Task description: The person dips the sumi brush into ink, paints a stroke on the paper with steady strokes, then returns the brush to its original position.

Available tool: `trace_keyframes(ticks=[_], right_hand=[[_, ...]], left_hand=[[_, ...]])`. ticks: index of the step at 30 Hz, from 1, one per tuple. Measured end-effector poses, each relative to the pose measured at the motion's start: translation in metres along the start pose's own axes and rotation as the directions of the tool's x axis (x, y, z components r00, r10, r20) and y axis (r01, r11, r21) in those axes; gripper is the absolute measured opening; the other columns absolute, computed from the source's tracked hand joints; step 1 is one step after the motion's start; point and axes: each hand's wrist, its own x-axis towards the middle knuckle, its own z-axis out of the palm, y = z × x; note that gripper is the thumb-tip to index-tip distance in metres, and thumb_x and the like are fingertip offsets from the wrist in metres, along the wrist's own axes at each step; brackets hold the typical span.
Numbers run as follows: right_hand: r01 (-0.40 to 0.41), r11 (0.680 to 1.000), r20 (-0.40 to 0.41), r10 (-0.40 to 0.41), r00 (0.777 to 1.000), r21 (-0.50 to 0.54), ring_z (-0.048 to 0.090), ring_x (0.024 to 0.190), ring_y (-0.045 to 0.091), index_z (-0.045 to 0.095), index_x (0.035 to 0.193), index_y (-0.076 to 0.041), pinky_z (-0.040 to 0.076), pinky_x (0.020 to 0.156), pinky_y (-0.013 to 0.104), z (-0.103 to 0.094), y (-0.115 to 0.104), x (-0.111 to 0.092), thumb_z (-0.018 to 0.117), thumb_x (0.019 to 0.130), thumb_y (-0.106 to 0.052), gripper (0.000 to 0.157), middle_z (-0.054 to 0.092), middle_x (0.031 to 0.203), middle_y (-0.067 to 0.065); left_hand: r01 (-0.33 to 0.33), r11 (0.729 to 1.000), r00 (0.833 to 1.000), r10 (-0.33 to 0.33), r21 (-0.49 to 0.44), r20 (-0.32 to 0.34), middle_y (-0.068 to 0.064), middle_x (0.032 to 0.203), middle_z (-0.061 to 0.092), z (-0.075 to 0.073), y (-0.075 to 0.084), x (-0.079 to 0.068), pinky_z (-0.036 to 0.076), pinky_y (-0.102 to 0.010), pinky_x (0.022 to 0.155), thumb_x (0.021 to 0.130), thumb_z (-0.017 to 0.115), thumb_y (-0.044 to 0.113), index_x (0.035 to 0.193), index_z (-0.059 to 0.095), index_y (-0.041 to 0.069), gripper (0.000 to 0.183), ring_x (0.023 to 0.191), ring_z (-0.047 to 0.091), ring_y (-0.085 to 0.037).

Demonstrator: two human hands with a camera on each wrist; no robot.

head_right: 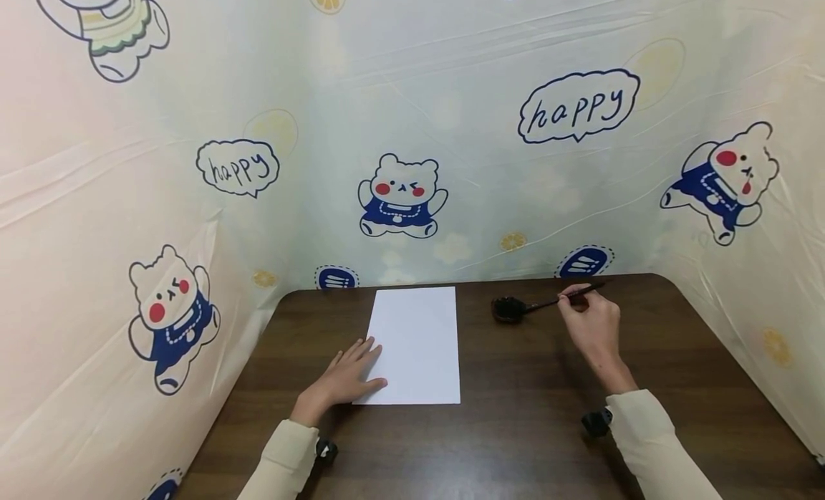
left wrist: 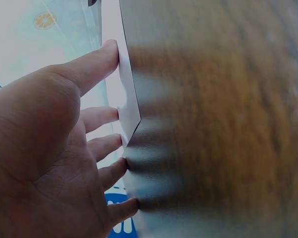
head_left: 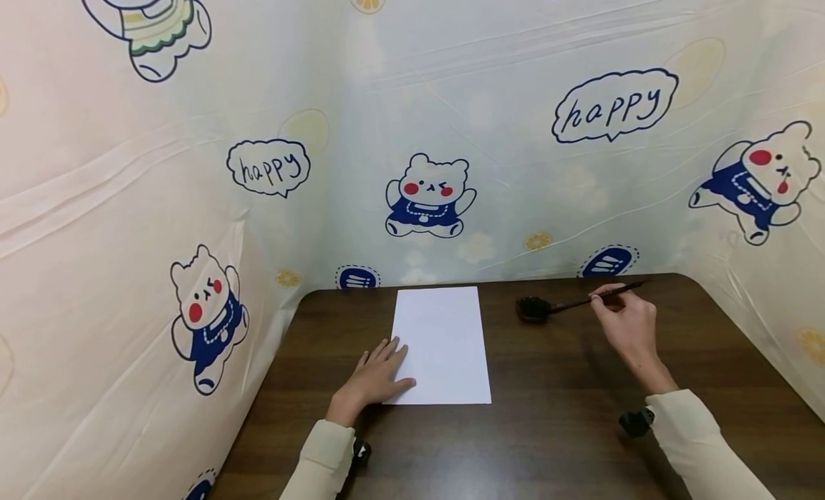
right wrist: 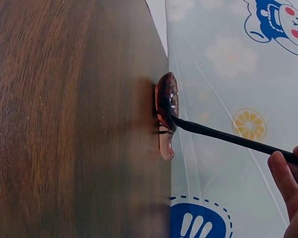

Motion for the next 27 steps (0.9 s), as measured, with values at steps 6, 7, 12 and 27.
trace_keyframes(ticks=[6, 7, 12, 27], right_hand=[[-0.001, 1.0, -0.002, 0.001, 1.0, 0.002, 0.046, 0.071, -0.03, 0.078, 0.094, -0.004, 0.038, 0.066, 0.0, -0.003, -0.0014, -0.0011, 0.072, 0.096, -0.008, 0.008, 0.08, 0.088, 0.018], [0.001, 1.0, -0.004, -0.001, 1.0, 0.002, 0.046, 0.071, -0.03, 0.078, 0.094, -0.004, 0.038, 0.066, 0.0, -0.0034, -0.0015, -0.0013, 0.072, 0.096, -0.008, 0.007, 0.08, 0.088, 0.018], [0.006, 1.0, -0.016, -0.006, 1.0, 0.003, 0.046, 0.071, -0.03, 0.078, 0.094, -0.004, 0.038, 0.067, 0.0, -0.005, -0.0012, -0.0016, 0.074, 0.096, -0.007, 0.006, 0.079, 0.088, 0.017], [0.029, 0.999, -0.059, -0.026, 0.998, 0.043, 0.048, 0.072, -0.032, 0.078, 0.095, -0.002, 0.039, 0.066, -0.001, -0.0064, -0.0096, 0.0032, 0.077, 0.095, -0.009, 0.007, 0.079, 0.088, 0.019]], left_hand=[[0.002, 1.0, 1.0, -0.002, -0.001, 0.002, -0.014, 0.178, 0.023, 0.0003, -0.0002, -0.0002, 0.015, -0.073, 0.128, 0.103, 0.064, 0.054, 0.167, 0.038, 0.012, 0.08, 0.166, 0.017, -0.04], [0.0, 1.0, 1.0, 0.0, -0.001, 0.0, -0.014, 0.178, 0.023, 0.0004, -0.0002, -0.0001, 0.015, -0.073, 0.128, 0.103, 0.064, 0.054, 0.166, 0.038, 0.012, 0.08, 0.166, 0.017, -0.041], [-0.005, 1.0, 1.0, 0.005, -0.004, -0.001, -0.015, 0.178, 0.024, 0.0006, -0.0002, 0.0002, 0.015, -0.073, 0.128, 0.102, 0.065, 0.053, 0.166, 0.038, 0.011, 0.081, 0.166, 0.017, -0.041], [-0.008, 1.0, 1.0, 0.008, -0.015, 0.0, -0.015, 0.178, 0.024, -0.002, 0.0018, -0.0012, 0.015, -0.074, 0.127, 0.103, 0.065, 0.052, 0.166, 0.038, 0.01, 0.08, 0.165, 0.017, -0.042]])
